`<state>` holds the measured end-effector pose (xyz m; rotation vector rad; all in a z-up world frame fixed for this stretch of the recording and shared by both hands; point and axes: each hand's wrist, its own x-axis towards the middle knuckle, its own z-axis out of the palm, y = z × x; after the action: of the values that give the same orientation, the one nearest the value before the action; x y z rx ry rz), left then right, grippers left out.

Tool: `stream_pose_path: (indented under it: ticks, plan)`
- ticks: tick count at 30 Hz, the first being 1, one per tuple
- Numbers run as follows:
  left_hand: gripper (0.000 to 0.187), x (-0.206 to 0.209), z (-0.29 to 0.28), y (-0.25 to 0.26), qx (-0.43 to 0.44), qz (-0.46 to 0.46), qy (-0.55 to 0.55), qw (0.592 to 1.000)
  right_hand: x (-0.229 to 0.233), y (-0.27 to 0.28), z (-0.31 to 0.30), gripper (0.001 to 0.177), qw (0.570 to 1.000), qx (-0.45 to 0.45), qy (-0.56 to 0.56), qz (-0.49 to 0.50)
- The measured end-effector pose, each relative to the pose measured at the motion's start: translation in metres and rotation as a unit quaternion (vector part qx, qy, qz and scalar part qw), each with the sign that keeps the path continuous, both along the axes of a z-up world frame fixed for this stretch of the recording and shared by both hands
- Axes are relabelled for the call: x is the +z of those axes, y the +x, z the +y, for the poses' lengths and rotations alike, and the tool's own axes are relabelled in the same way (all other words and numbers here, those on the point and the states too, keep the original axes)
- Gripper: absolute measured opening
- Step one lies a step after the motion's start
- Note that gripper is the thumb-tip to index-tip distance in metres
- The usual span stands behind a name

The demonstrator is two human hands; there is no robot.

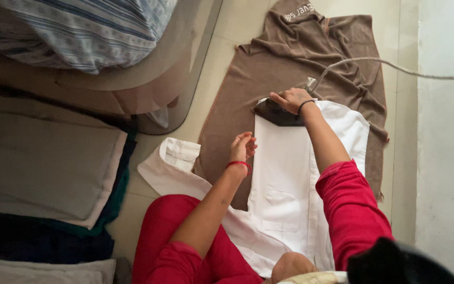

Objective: The person irons a white shirt using an electric iron while sitting on the floor, smoothing different sections of the fabric and folding the sleeves.

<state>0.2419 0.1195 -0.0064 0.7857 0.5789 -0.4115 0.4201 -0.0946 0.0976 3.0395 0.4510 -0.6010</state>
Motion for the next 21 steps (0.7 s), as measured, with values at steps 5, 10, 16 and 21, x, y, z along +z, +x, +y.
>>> stream_pose_path:
  ticks: [5,10,16,21]
  plan:
    - [0.016,-0.004,0.001,-0.003,-0.006,0.008,0.014,1.000,-0.037,0.021,-0.013,0.073,0.979,-0.067,0.183,0.053]
    - [0.015,-0.010,0.007,0.004,-0.012,0.001,0.010,1.000,-0.020,0.019,-0.022,0.046,0.898,-0.118,0.416,0.083]
    - [0.016,-0.002,0.008,0.003,-0.020,-0.006,0.008,1.000,0.046,-0.033,-0.020,0.052,0.979,0.115,0.168,-0.030]
    - [0.016,0.010,0.011,-0.002,-0.020,-0.005,0.014,1.000,0.062,-0.056,-0.035,0.088,0.986,0.145,-0.004,-0.084]
